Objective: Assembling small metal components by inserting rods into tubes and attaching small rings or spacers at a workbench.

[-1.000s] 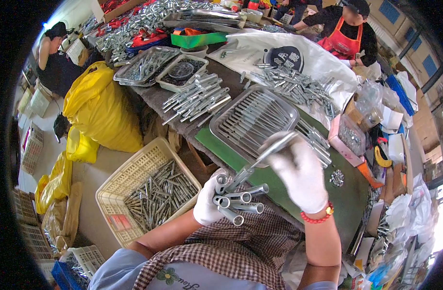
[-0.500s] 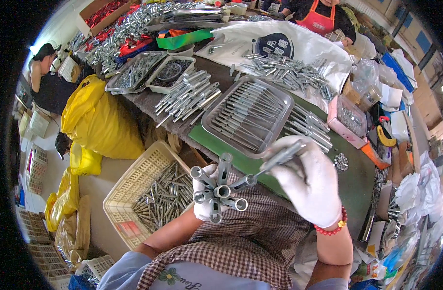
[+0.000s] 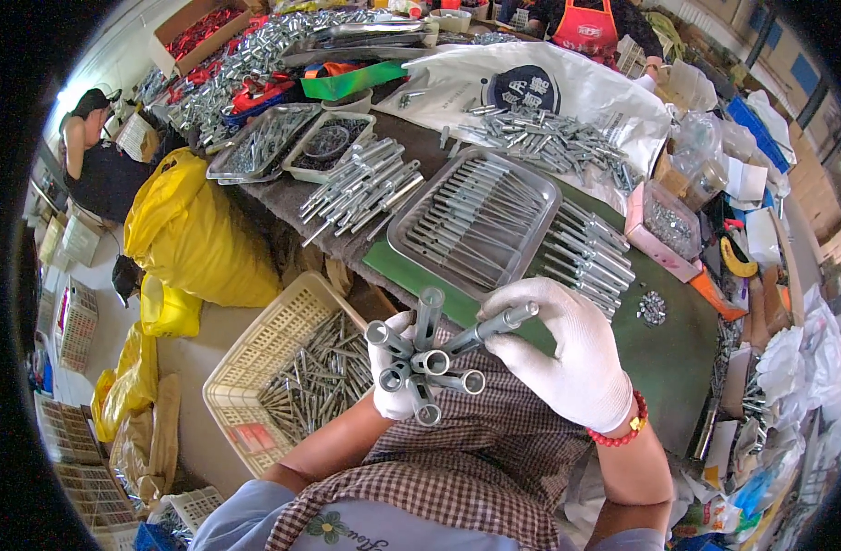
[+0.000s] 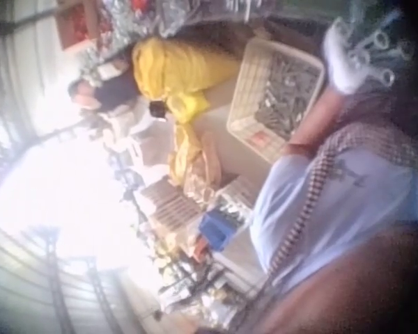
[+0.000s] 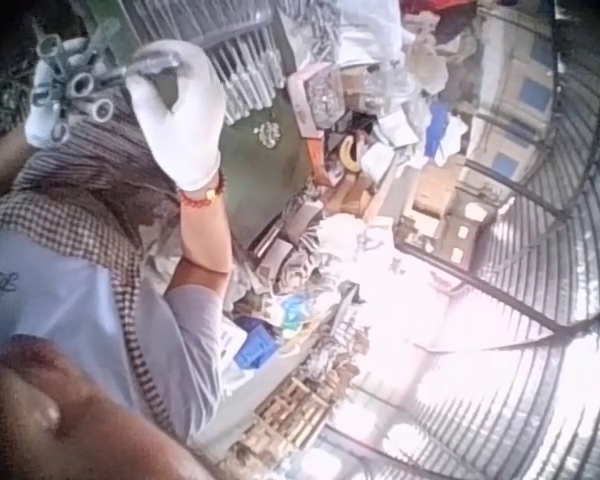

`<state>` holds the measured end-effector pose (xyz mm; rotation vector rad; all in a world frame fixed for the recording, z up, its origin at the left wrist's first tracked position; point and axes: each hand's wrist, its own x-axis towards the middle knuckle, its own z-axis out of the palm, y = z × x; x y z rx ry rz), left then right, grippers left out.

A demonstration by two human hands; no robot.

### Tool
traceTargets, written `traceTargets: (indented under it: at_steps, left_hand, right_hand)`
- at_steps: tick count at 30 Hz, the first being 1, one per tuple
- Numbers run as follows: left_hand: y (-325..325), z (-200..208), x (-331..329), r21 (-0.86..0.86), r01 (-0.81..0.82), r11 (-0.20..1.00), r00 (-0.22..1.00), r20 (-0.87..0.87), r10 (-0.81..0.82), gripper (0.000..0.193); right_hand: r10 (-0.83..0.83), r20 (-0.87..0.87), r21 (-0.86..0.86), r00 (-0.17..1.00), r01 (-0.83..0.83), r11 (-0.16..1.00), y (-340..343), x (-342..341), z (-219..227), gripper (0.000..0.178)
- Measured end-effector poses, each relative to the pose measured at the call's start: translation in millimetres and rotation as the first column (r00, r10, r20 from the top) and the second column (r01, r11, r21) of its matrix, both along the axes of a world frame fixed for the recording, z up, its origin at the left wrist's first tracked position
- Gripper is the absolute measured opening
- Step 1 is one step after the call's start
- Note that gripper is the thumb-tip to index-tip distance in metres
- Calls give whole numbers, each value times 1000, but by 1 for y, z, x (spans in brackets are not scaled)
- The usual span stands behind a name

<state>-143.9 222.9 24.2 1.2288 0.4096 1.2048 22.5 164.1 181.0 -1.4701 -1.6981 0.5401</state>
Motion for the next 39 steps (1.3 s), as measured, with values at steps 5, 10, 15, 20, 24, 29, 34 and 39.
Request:
traceTargets:
  at_steps: [5,10,15,20,24,29,34,39]
  left_hand:
    - [4,-1,0,-669,498,552,849,506,-153,24]
    - [5,11,5,-735,561,381,821,554,-139,33]
    - [-16,3,19,-426,113,898,992,98,-78,44]
    - [-9,-16,13,-772,334,541,939,323,-120,36]
    - [-8,-1,15,-849,470,240,863,499,75,31]
    - [-15,-9,23,-784,204,587,976,208,-61,23]
    - [-7,4,21,-894,406,190,913,403,-55,22]
    - [-9,7,25,-872,434,227,901,417,-121,27]
  right_hand:
    - [24,-160,-87,987,-39,995,2,6,-10,28]
    - [64,-438,-74,897,-106,992,-2,7,-24,43]
    - [-2,-37,-33,999,1,999,-14,2,-32,29]
    - [-277,-265,155,924,324,933,-46,20,-3,32]
    - [-386,190,97,903,374,922,-49,36,-4,21]
    - [-498,139,98,856,488,867,-58,52,-9,19]
    - [-576,-228,-15,785,589,808,-63,71,-33,20]
    - [-562,433,210,705,527,823,-72,96,-101,28]
